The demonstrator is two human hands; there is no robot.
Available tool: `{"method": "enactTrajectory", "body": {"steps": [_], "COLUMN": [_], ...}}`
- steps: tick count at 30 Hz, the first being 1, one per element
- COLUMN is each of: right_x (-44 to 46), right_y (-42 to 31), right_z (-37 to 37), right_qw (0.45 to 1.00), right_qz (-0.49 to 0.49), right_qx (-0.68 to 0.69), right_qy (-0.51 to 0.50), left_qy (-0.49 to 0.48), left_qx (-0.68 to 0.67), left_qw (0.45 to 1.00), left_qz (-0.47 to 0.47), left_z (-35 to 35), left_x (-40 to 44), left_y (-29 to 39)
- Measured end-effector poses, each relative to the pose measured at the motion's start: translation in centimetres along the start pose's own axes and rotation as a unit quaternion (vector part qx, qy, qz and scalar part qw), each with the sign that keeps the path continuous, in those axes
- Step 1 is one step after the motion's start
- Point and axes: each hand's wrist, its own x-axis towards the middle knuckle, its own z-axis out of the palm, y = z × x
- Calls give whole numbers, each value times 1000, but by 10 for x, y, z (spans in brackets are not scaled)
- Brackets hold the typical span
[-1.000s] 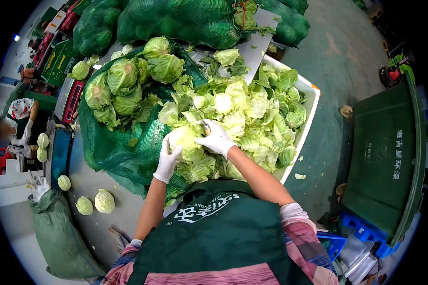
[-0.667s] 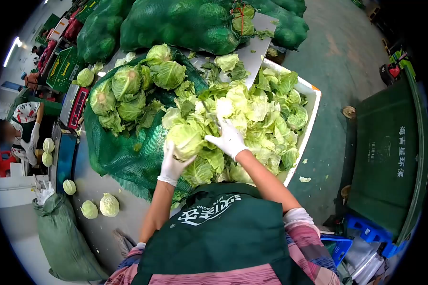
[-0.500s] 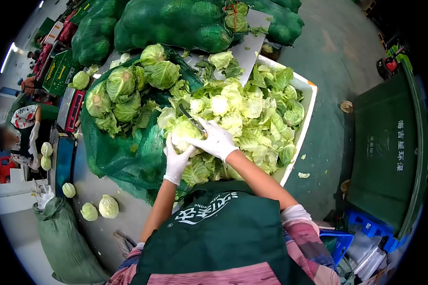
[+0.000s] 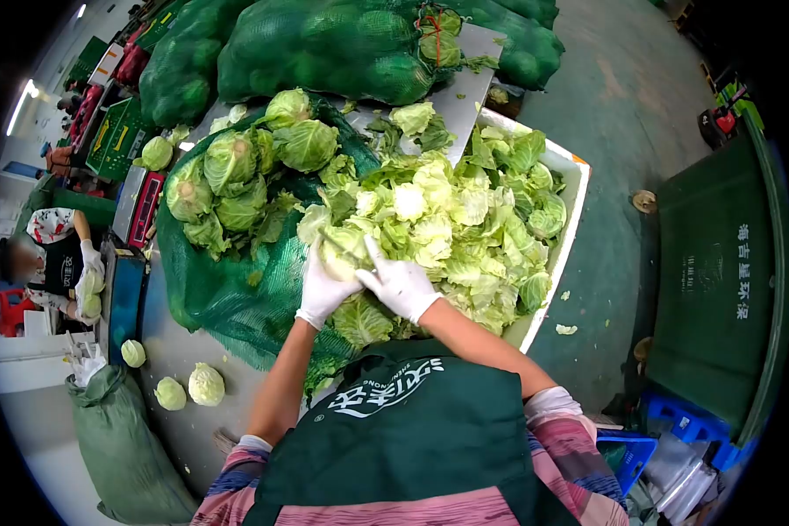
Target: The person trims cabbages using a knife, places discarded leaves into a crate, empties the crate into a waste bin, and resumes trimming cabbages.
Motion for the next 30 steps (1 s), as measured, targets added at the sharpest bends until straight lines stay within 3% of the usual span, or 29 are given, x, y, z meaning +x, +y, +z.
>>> {"method": "enactTrajectory", "body": {"steps": [1,3,7,11,12,13,15,17,18,20,21,22,23,25,26,27,28,30], "right_x": [-1,4,21,42,42,44,46,36,31,24,18,10,3,5,7,9,14,24], "right_y": [1,0,11,31,41,61,103,98,88,58,47,31,20,18,21,19,28,51], "right_z": [10,13,11,-1,-9,-13,2,-3,-6,-11,-13,-9,-14,13,15,8,18,35], "right_qw": [998,999,999,990,976,983,982,983,984,977,982,983,989,984,986,985,964,959], "right_qz": [-35,8,2,69,137,131,153,152,151,178,139,69,102,41,77,113,104,93], "right_qx": [-21,-46,-34,111,156,96,22,6,6,19,81,71,101,73,91,109,202,206], "right_qy": [49,28,22,52,66,87,106,102,99,114,96,156,40,154,113,71,134,173], "left_qy": [-6,16,31,30,29,27,31,59,61,51,44,53,62,-16,-26,-29,-15,-19], "left_qx": [21,60,105,53,-7,-66,-62,-352,-352,-331,-320,-282,-243,-70,-16,-16,15,21], "left_qw": [1000,998,994,998,1000,997,997,931,931,939,943,954,965,991,996,996,998,999], "left_qz": [-1,3,7,-4,-4,-1,32,-69,-71,-81,-85,-83,-82,-110,-81,-82,-51,-16], "left_z": [7,17,15,11,10,10,14,23,22,17,16,19,22,14,18,20,22,16], "left_x": [2,0,-2,-4,-6,-7,-16,-28,-30,-27,-24,-21,-18,-22,-24,-24,-21,-15], "left_y": [0,5,10,-2,-9,-18,-28,-23,-21,-11,-8,-10,-11,21,24,21,15,4]}}
